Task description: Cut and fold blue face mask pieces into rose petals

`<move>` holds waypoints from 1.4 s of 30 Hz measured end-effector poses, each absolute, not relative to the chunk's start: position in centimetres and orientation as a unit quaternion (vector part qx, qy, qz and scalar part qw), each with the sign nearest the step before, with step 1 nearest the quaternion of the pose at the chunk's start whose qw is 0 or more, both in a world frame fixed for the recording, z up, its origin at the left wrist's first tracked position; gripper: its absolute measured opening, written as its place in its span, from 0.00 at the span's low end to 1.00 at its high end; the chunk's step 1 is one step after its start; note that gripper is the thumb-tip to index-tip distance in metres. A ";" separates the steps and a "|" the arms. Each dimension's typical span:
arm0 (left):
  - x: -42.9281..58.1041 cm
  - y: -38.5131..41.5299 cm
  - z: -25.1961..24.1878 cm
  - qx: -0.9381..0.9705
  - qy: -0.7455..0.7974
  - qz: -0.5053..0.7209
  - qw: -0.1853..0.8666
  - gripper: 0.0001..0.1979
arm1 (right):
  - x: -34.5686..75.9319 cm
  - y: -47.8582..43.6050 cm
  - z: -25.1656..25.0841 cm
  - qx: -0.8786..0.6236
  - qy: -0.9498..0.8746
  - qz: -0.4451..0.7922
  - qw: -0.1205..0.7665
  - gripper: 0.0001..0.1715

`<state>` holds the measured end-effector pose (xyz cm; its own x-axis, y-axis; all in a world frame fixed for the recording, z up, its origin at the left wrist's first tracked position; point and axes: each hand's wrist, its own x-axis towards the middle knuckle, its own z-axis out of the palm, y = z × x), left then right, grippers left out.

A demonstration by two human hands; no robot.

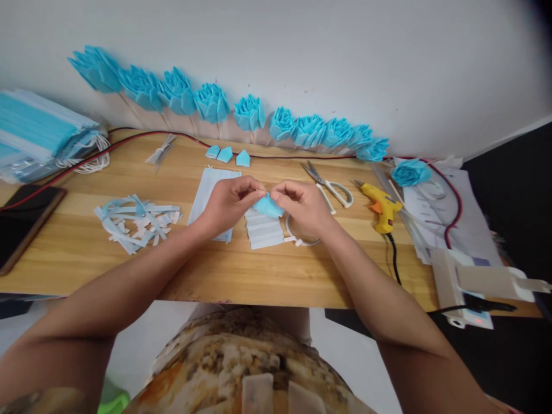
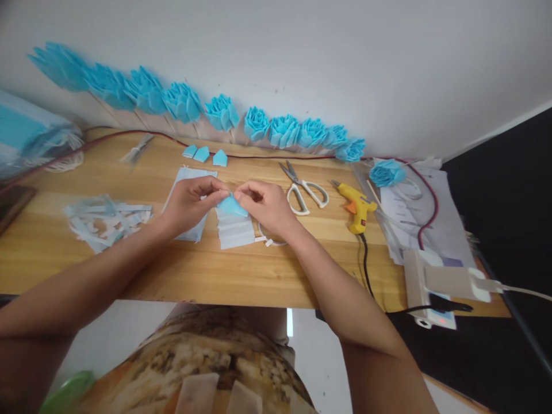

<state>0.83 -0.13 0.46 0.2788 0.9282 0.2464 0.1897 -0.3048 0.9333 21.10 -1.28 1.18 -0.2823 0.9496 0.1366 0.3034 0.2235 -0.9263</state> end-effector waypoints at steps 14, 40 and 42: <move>0.8 0.7 0.1 0.573 0.402 0.493 0.516 0.09 | 21.6 -0.4 0.6 -0.463 -0.646 0.441 0.416 0.10; 1.0 0.5 -0.5 0.493 0.357 0.513 0.605 0.17 | 21.0 -0.4 0.2 -0.414 -0.578 0.526 0.467 0.11; 1.0 0.4 -0.4 0.489 0.357 0.509 0.612 0.18 | 21.0 -0.4 0.3 -0.431 -0.552 0.525 0.483 0.12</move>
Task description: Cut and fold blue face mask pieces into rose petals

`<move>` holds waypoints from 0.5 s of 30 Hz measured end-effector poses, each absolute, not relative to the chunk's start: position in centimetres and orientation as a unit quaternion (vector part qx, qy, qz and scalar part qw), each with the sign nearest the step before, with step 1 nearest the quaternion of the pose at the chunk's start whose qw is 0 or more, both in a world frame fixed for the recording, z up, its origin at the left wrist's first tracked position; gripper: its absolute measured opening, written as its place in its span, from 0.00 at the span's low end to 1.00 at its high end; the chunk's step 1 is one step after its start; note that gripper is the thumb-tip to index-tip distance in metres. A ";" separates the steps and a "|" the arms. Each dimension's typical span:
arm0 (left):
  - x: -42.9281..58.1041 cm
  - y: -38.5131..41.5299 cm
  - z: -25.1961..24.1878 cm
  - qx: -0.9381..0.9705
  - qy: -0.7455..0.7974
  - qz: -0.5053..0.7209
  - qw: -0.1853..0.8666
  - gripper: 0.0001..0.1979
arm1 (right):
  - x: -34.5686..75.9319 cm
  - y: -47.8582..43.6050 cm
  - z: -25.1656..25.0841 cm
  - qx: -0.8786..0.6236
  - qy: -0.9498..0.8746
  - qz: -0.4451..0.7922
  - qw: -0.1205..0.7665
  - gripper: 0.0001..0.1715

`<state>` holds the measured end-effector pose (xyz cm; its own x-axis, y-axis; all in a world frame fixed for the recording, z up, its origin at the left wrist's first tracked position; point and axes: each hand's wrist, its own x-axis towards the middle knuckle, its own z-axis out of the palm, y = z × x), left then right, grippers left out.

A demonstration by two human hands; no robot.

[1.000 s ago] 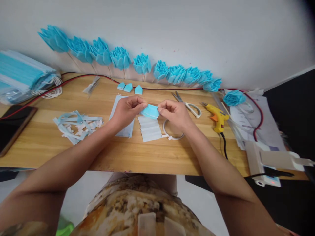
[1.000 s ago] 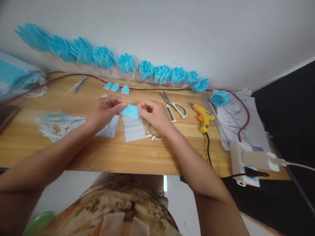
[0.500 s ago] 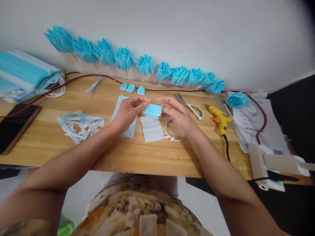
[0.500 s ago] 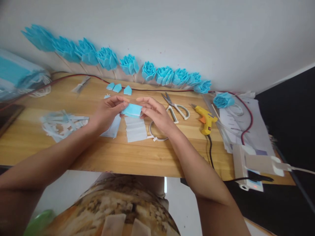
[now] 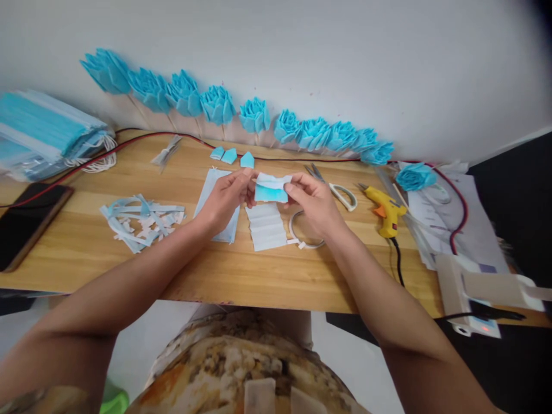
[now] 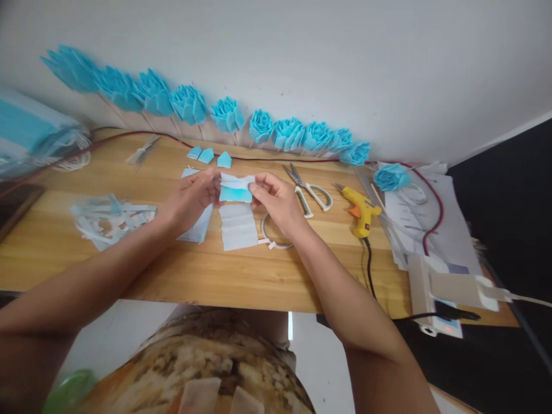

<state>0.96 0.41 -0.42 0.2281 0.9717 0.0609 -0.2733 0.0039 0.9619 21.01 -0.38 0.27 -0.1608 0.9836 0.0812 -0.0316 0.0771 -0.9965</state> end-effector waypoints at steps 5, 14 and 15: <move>0.7 0.4 -0.4 0.511 0.344 0.478 0.626 0.13 | 21.0 -0.2 0.4 -0.442 -0.496 0.554 0.501 0.17; 0.9 0.1 0.8 0.564 0.426 0.442 0.552 0.17 | 21.0 -0.2 -0.2 -0.427 -0.475 0.593 0.491 0.24; 0.9 0.1 0.8 0.565 0.433 0.448 0.541 0.19 | 21.0 -0.2 -0.2 -0.418 -0.475 0.601 0.489 0.26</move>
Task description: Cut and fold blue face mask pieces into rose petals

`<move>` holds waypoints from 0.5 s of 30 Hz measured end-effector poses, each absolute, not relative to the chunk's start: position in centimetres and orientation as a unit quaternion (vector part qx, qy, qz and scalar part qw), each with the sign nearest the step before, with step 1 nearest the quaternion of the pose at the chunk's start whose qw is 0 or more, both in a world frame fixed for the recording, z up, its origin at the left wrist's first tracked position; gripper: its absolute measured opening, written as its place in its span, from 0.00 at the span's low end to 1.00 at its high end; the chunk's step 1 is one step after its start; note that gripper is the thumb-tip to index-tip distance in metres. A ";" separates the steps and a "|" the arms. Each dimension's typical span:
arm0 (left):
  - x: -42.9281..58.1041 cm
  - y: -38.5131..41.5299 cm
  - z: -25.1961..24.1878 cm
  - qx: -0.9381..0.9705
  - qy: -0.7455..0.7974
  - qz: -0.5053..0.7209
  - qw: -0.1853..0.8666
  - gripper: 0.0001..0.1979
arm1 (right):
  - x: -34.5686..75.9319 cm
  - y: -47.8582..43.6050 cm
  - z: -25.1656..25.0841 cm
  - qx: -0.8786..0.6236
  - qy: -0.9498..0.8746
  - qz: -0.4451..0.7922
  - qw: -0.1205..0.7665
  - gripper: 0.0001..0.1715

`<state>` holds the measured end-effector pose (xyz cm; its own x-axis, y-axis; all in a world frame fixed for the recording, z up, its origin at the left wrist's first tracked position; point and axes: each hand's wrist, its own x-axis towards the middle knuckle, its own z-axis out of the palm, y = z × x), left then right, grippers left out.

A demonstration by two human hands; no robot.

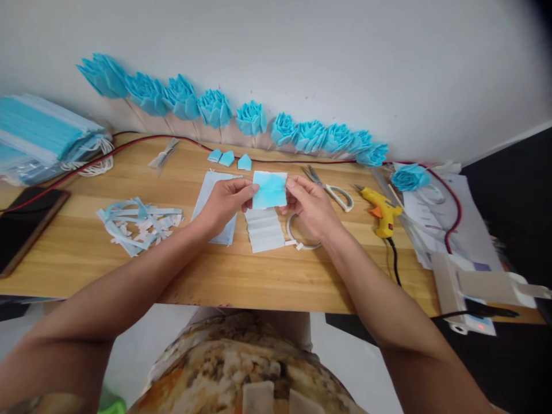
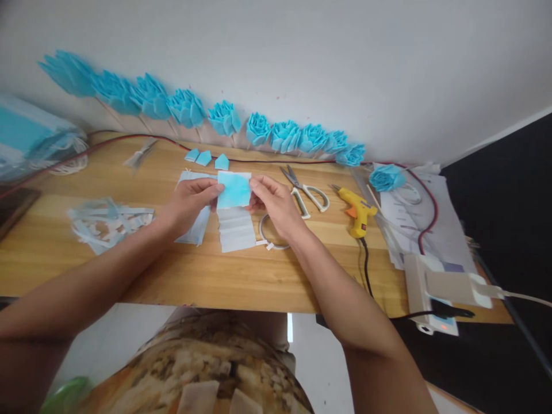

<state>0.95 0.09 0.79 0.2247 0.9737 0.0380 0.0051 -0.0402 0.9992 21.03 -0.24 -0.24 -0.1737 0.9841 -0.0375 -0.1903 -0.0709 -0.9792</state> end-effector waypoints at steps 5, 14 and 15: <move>1.0 0.2 0.5 0.558 0.436 0.470 0.527 0.20 | 21.1 -0.4 0.0 -0.414 -0.490 0.622 0.449 0.34; 1.2 -0.1 1.1 0.558 0.445 0.461 0.527 0.20 | 20.6 -0.6 0.0 -0.478 -0.525 0.526 0.468 0.27; 1.2 -0.1 1.1 0.560 0.447 0.458 0.525 0.20 | 20.6 -0.6 -0.1 -0.479 -0.526 0.524 0.469 0.27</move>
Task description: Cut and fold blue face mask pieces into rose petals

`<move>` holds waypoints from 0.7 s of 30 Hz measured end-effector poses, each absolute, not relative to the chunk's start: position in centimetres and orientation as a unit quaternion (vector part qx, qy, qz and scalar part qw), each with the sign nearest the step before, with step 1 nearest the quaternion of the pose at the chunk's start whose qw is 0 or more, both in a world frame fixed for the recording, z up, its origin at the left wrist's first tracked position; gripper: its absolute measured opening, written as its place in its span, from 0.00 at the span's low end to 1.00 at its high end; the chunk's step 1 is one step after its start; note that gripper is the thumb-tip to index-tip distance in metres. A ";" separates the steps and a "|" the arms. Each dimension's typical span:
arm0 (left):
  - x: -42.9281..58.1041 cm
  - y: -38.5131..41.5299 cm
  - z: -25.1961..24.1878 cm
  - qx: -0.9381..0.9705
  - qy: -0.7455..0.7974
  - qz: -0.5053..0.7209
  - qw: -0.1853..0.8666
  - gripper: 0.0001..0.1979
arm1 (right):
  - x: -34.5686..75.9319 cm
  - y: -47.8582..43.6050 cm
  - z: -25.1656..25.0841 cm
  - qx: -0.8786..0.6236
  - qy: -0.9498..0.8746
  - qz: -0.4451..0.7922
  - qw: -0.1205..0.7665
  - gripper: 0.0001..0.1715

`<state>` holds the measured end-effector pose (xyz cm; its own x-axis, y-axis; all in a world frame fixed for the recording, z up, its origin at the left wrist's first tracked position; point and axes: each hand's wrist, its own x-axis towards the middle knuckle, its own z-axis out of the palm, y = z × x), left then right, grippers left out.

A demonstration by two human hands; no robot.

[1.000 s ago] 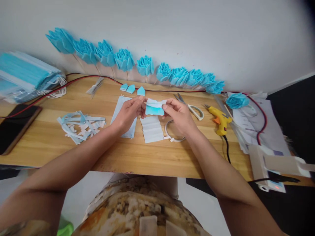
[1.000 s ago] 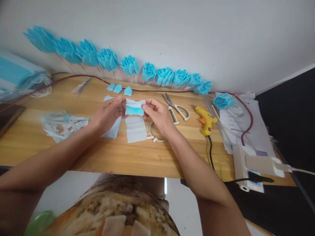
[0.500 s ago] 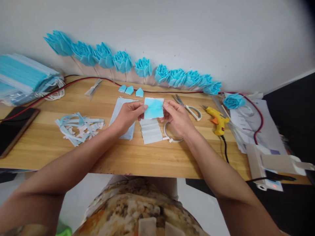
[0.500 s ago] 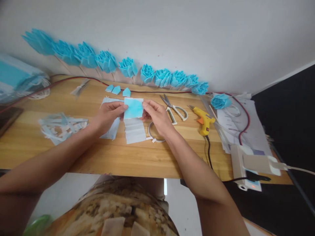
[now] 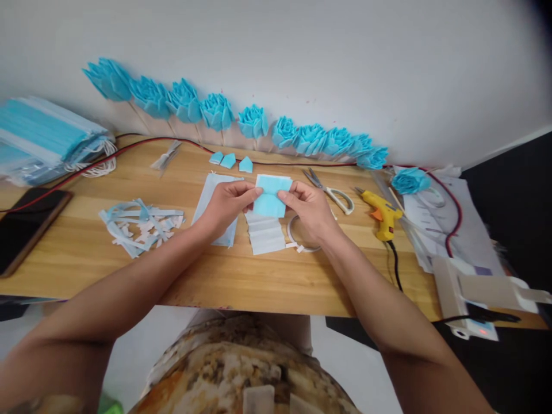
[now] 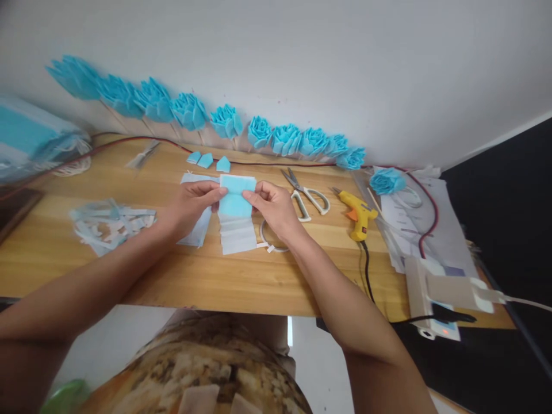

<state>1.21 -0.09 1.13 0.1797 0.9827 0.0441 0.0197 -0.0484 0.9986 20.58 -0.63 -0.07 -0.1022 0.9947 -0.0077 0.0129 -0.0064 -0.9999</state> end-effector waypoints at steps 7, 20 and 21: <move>1.1 0.0 0.7 0.546 0.447 0.472 0.529 0.18 | 20.7 -0.6 -0.2 -0.469 -0.530 0.535 0.462 0.25; 1.1 0.1 0.5 0.526 0.399 0.485 0.574 0.22 | 20.8 -0.4 -0.1 -0.489 -0.527 0.505 0.478 0.21; 1.1 0.2 0.3 0.514 0.392 0.490 0.584 0.21 | 21.0 -0.2 -0.1 -0.501 -0.520 0.495 0.484 0.20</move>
<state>1.12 0.16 0.29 0.2125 0.9760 0.0467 -0.1701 -0.0101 0.9854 21.05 -0.22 -0.14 -0.0307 0.9995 0.0074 0.0419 0.0087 -0.9991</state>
